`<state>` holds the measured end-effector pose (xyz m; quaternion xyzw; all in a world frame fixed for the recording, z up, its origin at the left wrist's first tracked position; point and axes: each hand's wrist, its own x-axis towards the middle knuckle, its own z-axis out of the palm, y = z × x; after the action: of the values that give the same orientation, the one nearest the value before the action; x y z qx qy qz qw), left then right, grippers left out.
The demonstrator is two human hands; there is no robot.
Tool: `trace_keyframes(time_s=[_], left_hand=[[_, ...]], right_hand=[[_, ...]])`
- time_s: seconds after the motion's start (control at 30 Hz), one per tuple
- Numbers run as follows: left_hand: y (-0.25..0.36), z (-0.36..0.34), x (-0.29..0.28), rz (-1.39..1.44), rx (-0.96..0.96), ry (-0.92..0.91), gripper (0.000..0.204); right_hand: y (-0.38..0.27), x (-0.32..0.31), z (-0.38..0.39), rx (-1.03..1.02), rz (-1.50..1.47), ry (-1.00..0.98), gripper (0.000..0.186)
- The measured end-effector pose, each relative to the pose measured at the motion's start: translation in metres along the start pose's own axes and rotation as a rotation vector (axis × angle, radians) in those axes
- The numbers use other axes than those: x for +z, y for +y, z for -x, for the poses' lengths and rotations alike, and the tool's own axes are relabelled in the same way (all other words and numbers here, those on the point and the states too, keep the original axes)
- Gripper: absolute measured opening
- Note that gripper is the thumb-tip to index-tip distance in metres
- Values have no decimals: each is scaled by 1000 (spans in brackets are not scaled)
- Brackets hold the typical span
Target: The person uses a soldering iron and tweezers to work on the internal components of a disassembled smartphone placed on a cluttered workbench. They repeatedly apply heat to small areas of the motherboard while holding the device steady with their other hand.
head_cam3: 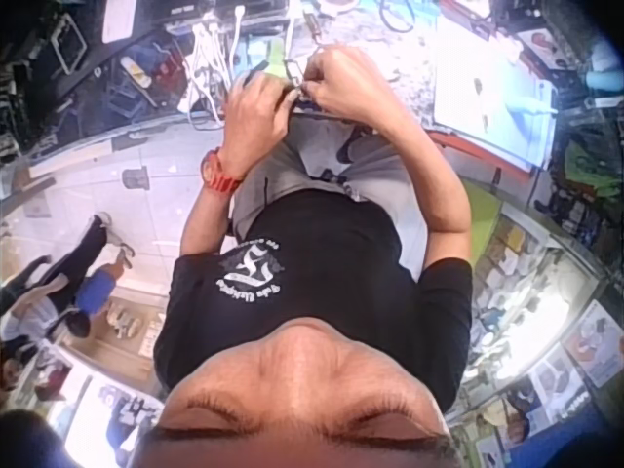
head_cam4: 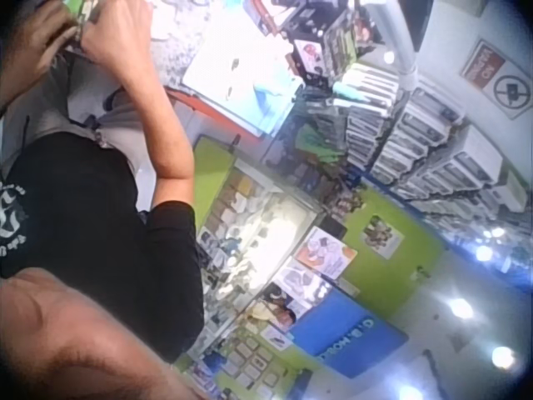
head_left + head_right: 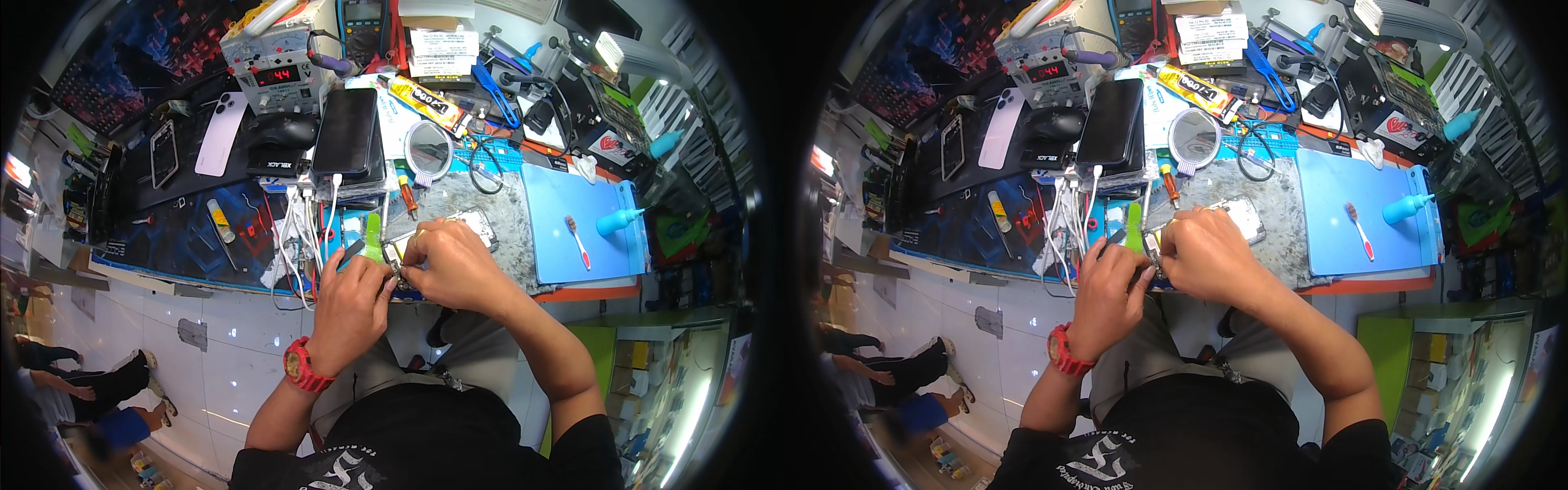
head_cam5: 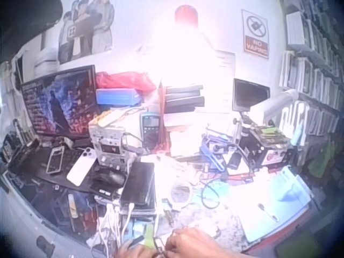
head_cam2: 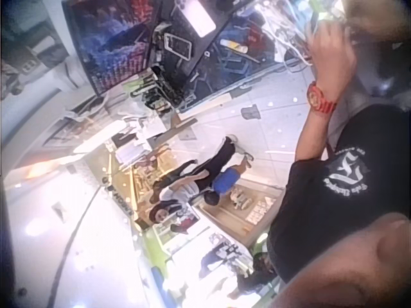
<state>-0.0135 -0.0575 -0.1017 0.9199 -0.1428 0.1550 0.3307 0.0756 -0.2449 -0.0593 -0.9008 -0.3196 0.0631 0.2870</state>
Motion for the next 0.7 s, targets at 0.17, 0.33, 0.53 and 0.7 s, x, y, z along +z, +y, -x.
trace_keyframes(time_s=[0.17, 0.33, 0.53, 0.7], left_hand=[[-2, -3, 0, -25, 19, 11, 10], [-3, -5, -5, 21, 4, -15, 11], [-4, -4, -7, -27, 16, -40, 12], [-5, -3, -5, -41, 28, -60, 11]], right_hand=[[0, 2, -1, 17, 20, -1, 12], [0, 3, -3, 38, 18, -17, 12], [-1, 3, -6, 62, 13, -39, 12], [-3, 3, -7, 51, 31, -27, 12]])
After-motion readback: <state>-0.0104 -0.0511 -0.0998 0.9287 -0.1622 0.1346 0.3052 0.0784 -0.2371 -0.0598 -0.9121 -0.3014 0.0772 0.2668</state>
